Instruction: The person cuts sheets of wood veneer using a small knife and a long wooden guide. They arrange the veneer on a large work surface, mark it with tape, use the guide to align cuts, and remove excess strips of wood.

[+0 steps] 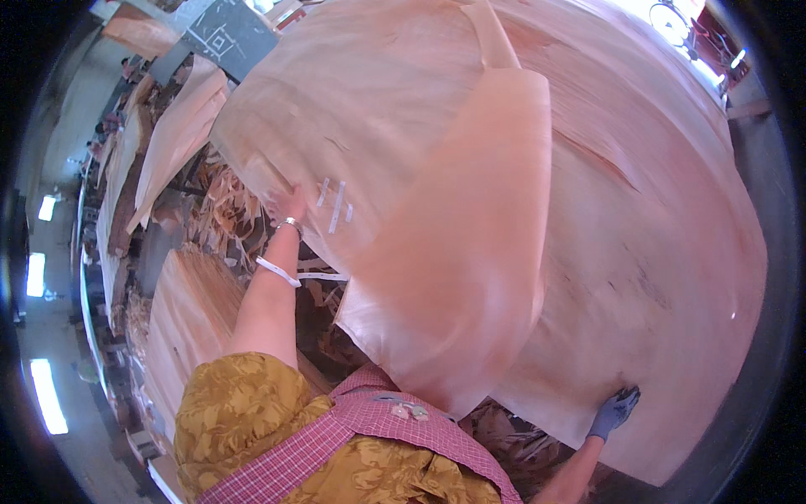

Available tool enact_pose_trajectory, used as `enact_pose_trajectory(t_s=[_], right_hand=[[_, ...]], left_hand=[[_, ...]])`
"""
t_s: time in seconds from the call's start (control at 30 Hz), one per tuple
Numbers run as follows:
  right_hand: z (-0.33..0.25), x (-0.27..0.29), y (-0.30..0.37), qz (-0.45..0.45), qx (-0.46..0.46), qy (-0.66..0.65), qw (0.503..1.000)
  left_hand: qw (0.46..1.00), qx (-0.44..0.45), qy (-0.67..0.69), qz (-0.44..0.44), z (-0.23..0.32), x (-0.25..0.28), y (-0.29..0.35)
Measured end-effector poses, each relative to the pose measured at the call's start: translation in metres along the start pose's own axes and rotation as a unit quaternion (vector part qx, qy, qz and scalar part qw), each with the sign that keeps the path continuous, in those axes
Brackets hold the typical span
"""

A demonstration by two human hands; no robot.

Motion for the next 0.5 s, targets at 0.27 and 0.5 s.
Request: enact_pose_trajectory(t_s=[0.27, 0.5], right_hand=[[-0.011, 0.02, 0.037, -0.005, -0.001, -0.022, 1.0], [-0.02, 0.01, -0.019, 0.02, 0.014, 0.005, 1.0]], left_hand=[[0.983, -0.181, -0.039, 0.002, 0.027, -0.005, -0.036], [0.929, -0.365, -0.013, -0.056, 0.144, -0.069, -0.06]])
Point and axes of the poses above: each hand's wrist, its own y-axis away from the middle knuckle, its own x-axis out of the back of the hand, z = x × y, the point moved 10 cm from there along -y, towards the middle knuckle, and after that the axes turned 13 degrees about z, right-handed, at the moved point
